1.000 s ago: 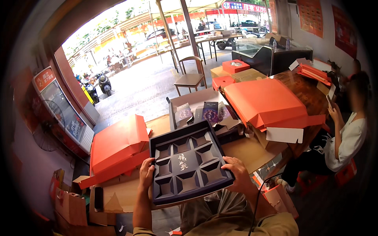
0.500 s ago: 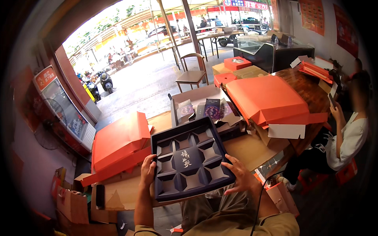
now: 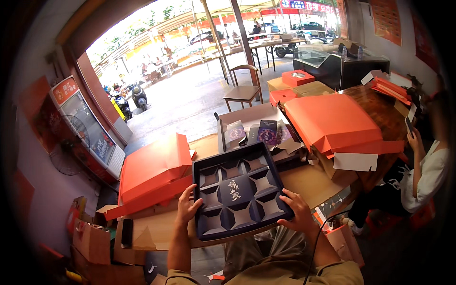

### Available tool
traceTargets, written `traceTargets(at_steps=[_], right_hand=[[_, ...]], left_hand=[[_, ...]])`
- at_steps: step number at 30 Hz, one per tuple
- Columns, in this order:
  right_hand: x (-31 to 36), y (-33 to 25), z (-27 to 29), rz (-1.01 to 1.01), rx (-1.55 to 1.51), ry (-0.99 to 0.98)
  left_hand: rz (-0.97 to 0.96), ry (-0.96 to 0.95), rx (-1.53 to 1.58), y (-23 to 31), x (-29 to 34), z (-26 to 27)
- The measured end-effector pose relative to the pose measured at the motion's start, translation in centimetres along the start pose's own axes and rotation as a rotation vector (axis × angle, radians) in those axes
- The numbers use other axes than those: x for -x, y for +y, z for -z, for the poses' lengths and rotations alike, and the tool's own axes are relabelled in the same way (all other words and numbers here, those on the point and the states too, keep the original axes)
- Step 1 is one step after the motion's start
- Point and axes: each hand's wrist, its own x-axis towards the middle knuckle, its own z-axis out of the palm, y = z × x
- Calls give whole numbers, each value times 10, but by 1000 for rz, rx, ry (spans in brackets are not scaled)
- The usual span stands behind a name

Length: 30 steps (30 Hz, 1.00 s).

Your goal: The person assembles cardboard gift boxes by hand, folding the flaps to form the base and then placing a black partitioned tray and individual small product boxes into each assembled large box.

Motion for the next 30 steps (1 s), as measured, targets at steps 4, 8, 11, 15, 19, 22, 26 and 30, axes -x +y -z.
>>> traceTargets(at_steps=[4, 8, 11, 15, 19, 22, 26, 30], right_hand=[[2, 3, -3, 22, 25, 21], [3, 3, -6, 25, 31, 40], [2, 4, -8, 26, 26, 52], [6, 5, -6, 10, 32, 75], [6, 6, -7, 10, 31, 73], [6, 6, -7, 13, 49, 79], [7, 9, -11, 22, 49, 93], [7, 8, -10, 16, 56, 103]], left_hand=[[-7, -19, -37, 2, -1, 2], [118, 34, 96, 2, 1, -3], [200, 99, 141, 10, -1, -4], [8, 162, -215, 20, -20, -3], [-195, 101, -582, 30, -77, 3], [-313, -63, -729, 17, -120, 4], [-251, -407, -740, -3, -158, 7], [-171, -450, -858, -7, -166, 1]])
